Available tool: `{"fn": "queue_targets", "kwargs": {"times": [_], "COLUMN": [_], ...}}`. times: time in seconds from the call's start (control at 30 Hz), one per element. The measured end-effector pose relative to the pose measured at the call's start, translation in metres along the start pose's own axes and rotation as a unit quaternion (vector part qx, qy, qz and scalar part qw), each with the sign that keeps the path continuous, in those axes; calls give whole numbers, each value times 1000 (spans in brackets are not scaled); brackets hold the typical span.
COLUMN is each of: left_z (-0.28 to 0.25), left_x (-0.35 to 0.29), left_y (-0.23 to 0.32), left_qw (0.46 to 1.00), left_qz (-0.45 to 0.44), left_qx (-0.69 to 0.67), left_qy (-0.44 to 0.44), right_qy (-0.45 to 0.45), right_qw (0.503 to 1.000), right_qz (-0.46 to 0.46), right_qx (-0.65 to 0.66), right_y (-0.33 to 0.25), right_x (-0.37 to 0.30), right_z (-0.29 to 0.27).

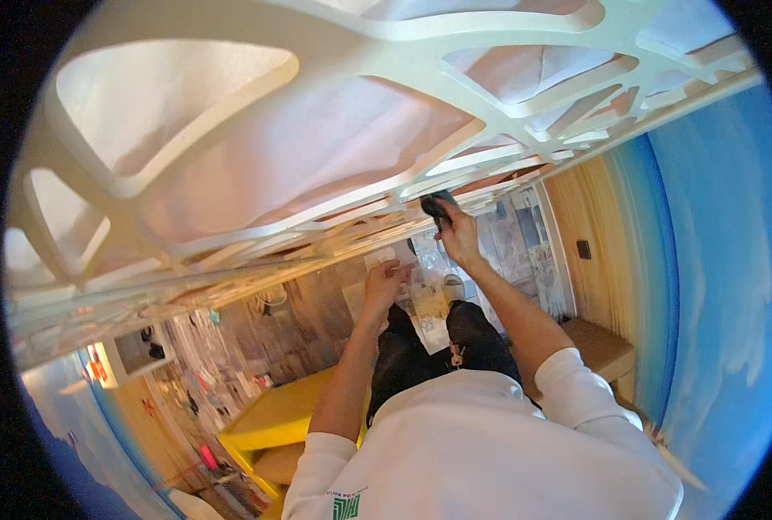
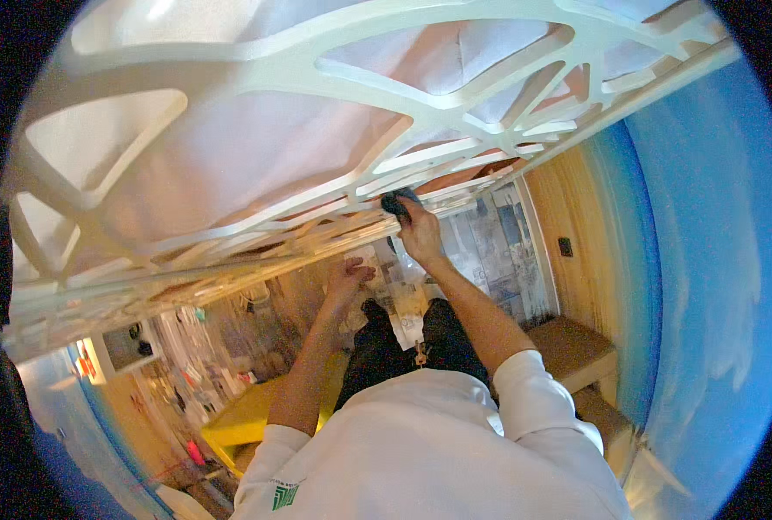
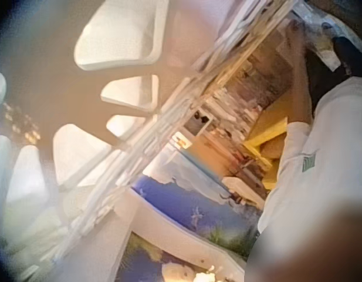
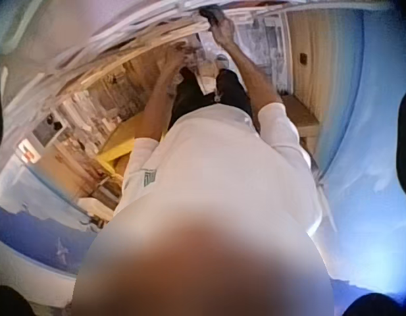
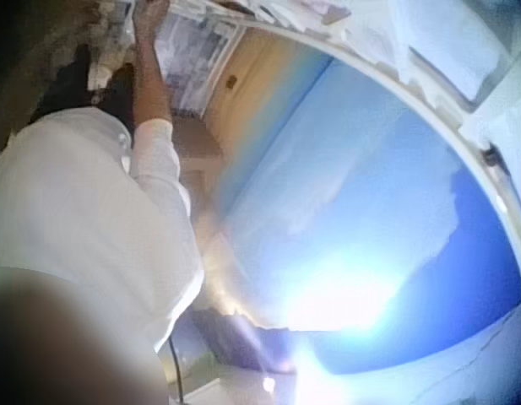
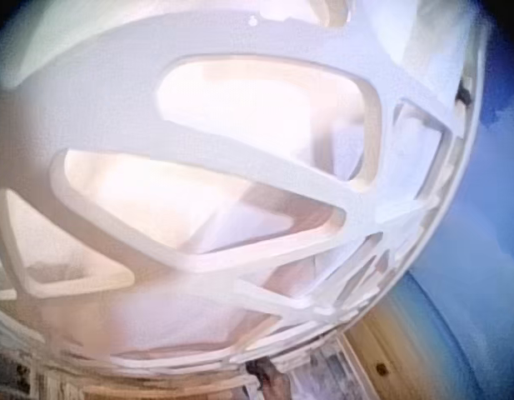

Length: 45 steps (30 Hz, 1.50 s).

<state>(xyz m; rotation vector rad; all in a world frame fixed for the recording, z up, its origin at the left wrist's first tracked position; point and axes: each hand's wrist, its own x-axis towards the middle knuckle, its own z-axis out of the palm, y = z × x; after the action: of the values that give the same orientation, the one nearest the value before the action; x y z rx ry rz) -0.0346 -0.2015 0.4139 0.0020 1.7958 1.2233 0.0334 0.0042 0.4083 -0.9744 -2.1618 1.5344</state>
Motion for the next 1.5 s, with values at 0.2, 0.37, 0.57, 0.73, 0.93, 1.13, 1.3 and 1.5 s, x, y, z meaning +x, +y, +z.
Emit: {"fn": "queue_targets", "kwargs": {"times": [0.2,0.37,0.57,0.73,0.93,1.13,1.3,1.5], "left_z": [-25,-55,-85,-72,-12,74,123,150], "left_x": [2,10,16,19,22,35,51,71], "left_y": [29,41,49,67,92,121,136,143], "left_qw": [995,998,999,999,995,840,776,716], "left_qz": [-51,-7,-3,-5,83,447,459,458], "left_qx": [-67,-8,-24,-37,44,297,424,516], "left_qy": [-45,-66,-28,-33,-29,82,87,109], "right_qy": [185,187,158,123,218,183,266,191], "right_qw": [603,598,726,621,540,635,586,679], "right_qz": [341,255,308,341,313,372,336,248], "right_qx": [697,736,595,695,750,652,688,664], "right_y": [-5,-28,-76,-66,-30,8,50,51], "right_x": [37,31,0,8,33,26,42,101], "right_z": [36,76,149,113,22,-27,-124,-148]}}
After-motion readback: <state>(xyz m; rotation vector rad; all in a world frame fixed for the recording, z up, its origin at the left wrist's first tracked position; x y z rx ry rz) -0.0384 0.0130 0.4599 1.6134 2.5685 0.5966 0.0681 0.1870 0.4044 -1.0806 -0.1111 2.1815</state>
